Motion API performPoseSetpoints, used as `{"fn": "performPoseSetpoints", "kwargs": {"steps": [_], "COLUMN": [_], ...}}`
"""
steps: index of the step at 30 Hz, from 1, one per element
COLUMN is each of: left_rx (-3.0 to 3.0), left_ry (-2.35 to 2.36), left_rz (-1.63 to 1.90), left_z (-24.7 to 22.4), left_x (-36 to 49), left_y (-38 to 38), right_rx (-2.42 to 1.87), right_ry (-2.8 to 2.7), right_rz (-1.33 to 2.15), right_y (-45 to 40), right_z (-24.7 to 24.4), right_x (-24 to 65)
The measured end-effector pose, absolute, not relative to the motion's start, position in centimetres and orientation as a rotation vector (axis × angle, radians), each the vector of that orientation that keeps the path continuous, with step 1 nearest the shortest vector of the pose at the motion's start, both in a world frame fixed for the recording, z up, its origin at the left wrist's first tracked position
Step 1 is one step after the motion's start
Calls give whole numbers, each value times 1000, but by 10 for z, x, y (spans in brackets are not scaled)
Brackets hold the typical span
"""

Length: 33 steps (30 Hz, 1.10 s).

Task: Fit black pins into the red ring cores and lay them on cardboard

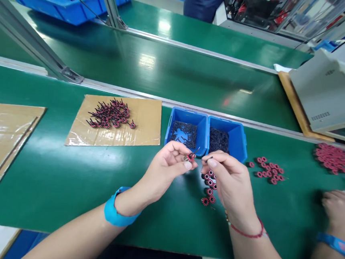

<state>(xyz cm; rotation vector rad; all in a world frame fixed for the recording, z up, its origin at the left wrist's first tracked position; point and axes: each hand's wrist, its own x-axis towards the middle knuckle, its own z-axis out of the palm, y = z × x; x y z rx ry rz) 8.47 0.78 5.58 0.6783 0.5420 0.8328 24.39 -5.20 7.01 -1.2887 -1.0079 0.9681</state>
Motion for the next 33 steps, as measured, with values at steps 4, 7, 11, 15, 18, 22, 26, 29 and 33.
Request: {"fn": "performPoseSetpoints", "kwargs": {"steps": [4,7,11,15,18,22,26,29,33], "left_rx": [706,702,707,725,732,725,696,668,616], "left_ry": [530,517,504,496,499,503,504,504,510], "left_rz": [834,825,809,812,812,811,802,783,790], "left_z": [57,58,55,53,53,54,54,55,57], "left_x": [85,85,85,85,85,86,85,84,84], "left_y": [7,6,6,6,6,6,7,7,8], "right_rx": [-1275,-1271,-1284,-1249,-1237,-1256,-1356,-1411,-1435], "right_ry": [-943,-922,-921,-932,-947,-988,-1158,-1276,-1263], "right_rz": [949,945,951,965,977,959,870,707,450], "right_y": [-53,-54,-55,-55,-55,-54,-56,-61,-61], "right_z": [71,72,73,73,73,73,77,79,74], "right_x": [241,241,240,238,238,237,237,237,245]}}
